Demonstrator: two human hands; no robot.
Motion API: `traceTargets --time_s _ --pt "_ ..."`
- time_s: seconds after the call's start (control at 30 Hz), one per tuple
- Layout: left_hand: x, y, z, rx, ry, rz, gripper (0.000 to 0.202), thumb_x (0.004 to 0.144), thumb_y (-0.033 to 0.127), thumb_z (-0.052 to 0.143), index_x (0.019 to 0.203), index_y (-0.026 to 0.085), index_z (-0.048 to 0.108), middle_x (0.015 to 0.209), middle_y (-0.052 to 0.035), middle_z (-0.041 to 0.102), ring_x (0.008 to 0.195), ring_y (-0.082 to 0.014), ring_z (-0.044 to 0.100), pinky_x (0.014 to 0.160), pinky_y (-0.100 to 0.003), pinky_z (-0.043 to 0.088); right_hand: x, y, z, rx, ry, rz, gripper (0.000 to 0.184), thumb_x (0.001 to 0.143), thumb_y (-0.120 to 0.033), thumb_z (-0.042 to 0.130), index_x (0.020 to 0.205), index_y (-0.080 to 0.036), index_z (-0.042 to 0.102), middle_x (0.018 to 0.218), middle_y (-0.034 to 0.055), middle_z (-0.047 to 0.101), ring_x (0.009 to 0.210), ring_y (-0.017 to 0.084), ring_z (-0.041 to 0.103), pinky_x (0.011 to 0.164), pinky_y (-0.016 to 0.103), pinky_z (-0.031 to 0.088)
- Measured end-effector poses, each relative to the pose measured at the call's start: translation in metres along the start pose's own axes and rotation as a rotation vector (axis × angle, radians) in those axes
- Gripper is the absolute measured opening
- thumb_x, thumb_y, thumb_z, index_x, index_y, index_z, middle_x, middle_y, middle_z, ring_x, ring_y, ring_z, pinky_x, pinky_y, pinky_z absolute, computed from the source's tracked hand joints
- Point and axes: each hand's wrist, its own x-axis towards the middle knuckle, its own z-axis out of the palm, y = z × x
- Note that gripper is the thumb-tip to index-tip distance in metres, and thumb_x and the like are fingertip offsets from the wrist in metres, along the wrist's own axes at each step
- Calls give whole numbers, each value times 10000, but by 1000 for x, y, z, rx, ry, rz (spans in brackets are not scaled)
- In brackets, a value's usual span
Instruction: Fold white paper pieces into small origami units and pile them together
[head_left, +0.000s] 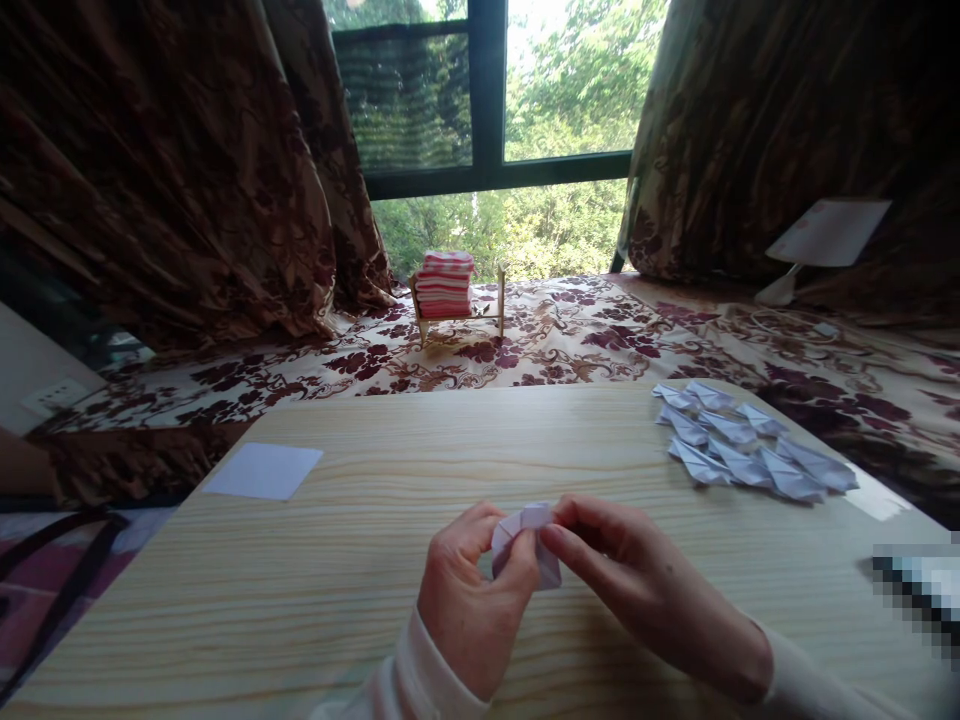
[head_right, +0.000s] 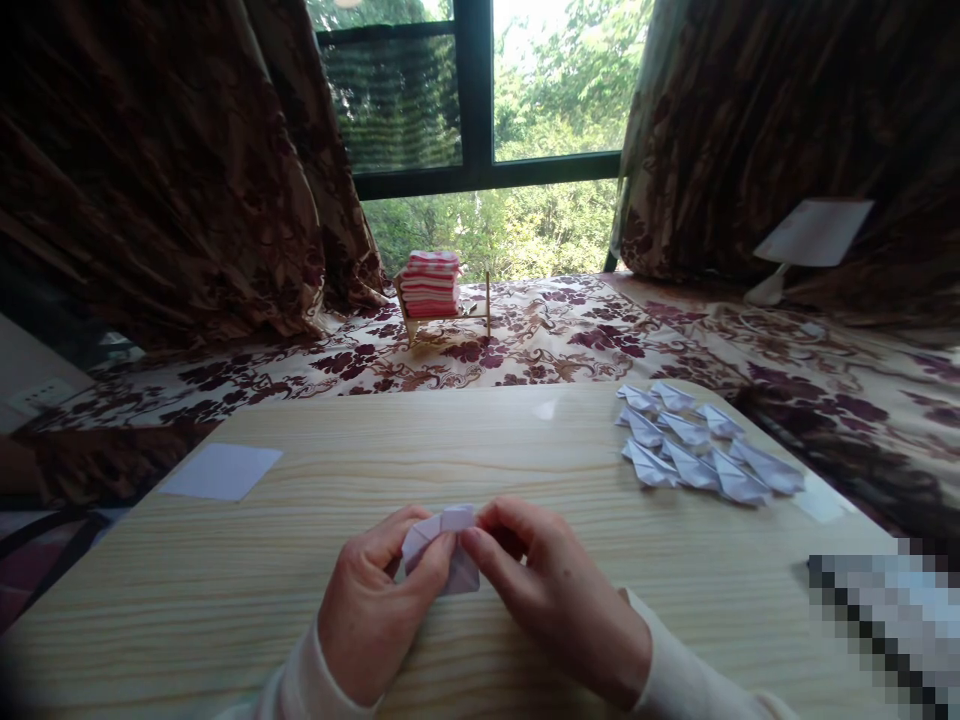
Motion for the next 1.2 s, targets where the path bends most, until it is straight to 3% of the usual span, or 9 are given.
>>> traceTargets --time_s 0.2,0.3,0.43,0.63,1.03,1.2 --pt "4 -7 1 -266 -66 -200 244 704 336 569 541 156 550 522 28 440 522 -112 390 501 -238 320 0 -5 -5 67 -26 -61 346 866 -459 485 706 -157 538 635 -8 481 591 117 435 524 223 385" --pt "8 -13 -1 -407 -77 -277 290 687 398 615 582 128 628 503 19 489 511 -113 406 510 -239 330 1 -3 -5 114 -22 2 384 856 -498 491 713 -150 568 581 -30 446 529 96 397 471 209 348" --pt "13 -20 -4 -557 -99 -266 410 732 505 594 587 127 653 497 4 516 515 -123 435 536 -251 370 3 1 -4 149 45 92 435 820 -557 505 638 -163 533 511 -40 436 475 95 411 438 213 337" --pt "11 -21 -3 -486 -95 -275 329 680 426 682 758 110 728 611 -21 629 630 -157 528 608 -249 409 5 -1 -2 179 51 117 434 792 -566 528 621 -167 529 513 -35 458 479 96 424 449 219 358" --pt "8 -17 2 -484 -93 -273 295 669 393 676 719 103 705 603 -15 608 603 -140 494 595 -250 390 2 -2 6 171 97 54 394 776 -511 573 595 -172 485 525 -39 433 495 93 389 449 212 331" --pt "10 -25 1 -553 -63 -281 276 677 390 674 643 117 661 575 -8 599 575 -137 498 587 -255 386 1 -3 7 116 -19 43 383 865 -454 444 608 -176 503 531 -19 490 497 110 479 466 222 407"
